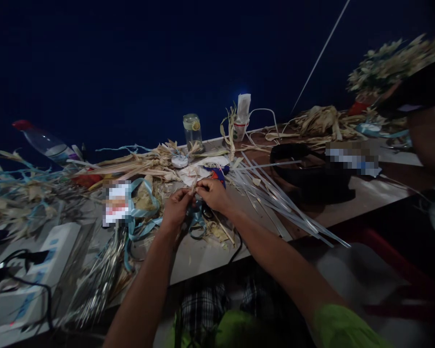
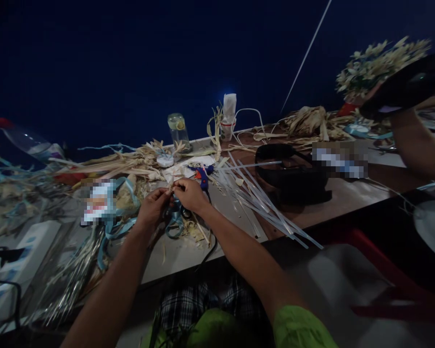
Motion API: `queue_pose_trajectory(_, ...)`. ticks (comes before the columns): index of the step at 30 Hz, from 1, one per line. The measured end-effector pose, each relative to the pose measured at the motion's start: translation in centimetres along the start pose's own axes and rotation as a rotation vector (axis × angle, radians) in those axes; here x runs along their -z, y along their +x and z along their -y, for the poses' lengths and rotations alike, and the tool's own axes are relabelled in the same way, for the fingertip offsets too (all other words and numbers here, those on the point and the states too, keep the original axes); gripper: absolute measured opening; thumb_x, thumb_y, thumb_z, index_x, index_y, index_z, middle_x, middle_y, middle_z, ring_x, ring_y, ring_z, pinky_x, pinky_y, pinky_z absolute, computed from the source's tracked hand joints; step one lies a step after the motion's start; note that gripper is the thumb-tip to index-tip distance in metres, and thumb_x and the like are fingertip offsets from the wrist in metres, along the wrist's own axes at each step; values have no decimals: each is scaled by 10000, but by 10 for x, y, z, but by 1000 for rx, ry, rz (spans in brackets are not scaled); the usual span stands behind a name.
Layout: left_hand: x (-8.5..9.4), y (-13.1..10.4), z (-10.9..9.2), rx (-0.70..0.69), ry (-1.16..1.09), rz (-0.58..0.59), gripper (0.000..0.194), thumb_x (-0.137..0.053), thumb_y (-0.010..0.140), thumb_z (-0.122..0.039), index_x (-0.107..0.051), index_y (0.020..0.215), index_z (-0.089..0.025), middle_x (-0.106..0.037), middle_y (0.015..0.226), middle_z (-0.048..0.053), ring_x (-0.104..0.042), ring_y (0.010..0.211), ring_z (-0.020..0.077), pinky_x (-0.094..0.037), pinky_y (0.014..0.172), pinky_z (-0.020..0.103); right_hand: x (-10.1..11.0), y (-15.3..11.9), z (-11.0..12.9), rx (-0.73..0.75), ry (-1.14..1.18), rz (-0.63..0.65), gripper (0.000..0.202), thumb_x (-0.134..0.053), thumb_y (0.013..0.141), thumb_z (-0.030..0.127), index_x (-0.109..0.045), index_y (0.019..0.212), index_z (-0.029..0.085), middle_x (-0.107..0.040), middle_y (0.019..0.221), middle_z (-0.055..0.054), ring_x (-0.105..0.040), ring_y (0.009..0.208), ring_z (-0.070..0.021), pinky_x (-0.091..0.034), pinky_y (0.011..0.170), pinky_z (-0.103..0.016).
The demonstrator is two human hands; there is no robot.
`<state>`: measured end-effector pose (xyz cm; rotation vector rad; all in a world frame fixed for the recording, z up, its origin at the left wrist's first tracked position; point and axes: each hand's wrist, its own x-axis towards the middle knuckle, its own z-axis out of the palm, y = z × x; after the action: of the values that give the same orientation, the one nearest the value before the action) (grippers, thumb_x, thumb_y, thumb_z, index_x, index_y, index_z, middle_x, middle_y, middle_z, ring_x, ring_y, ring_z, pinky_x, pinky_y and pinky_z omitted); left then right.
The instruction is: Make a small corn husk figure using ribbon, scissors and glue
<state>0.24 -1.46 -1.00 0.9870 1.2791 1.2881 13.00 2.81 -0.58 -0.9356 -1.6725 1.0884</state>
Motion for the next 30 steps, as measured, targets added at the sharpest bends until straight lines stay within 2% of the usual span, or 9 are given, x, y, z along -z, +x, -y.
queue_pose_trajectory(3,-1,-2,-3,-32,12,-8,247,-668,653,-371,-598,753,-156,-542,577,-34,-475,509,77,-361,519,202,-1,0,0,-24,31,-8,84,-538,697,231,-586,656,176,-566,643,15,-489,624,-115,-371,604,-240)
queue_pose_trajectory(7,-2,-3,-4,-115,82,-15,204,-633,693,-348,-610,760,-157,-533,572,-32,-472,532,82,-365,547,207,-3,0,-2,-63,51,-44,134,-591,679,303,-574,653,173,-570,649,11,-503,628,-119,-389,617,-248)
queue_pose_trajectory(11,0,-1,-1,-141,135,-27,199,-627,690,-349,-609,728,-155,-542,561,-25,-472,536,89,-362,547,210,-4,0,-2,-27,-4,-56,120,-559,704,257,-543,618,176,-561,637,11,-495,628,-116,-382,629,-248)
queue_pose_trajectory(20,3,3,5,-88,163,-26,249,-648,655,-362,-608,741,-133,-570,572,-14,-483,527,88,-372,539,209,-5,-6,3,147,-330,-87,108,-521,698,132,-529,596,165,-532,650,-1,-480,658,-116,-362,635,-233)
queue_pose_trajectory(25,3,5,8,-73,91,-24,353,-663,643,-332,-597,943,-158,-580,590,-30,-501,506,93,-371,512,210,-6,-9,3,163,-369,-92,101,-520,718,126,-565,635,163,-574,698,-14,-510,694,-120,-375,660,-228)
queue_pose_trajectory(30,3,5,9,-102,131,-34,237,-659,642,-334,-611,773,-141,-589,611,-11,-505,529,94,-385,534,214,-5,-9,4,127,-368,-85,101,-532,736,153,-594,657,160,-595,692,-15,-523,688,-119,-382,665,-225)
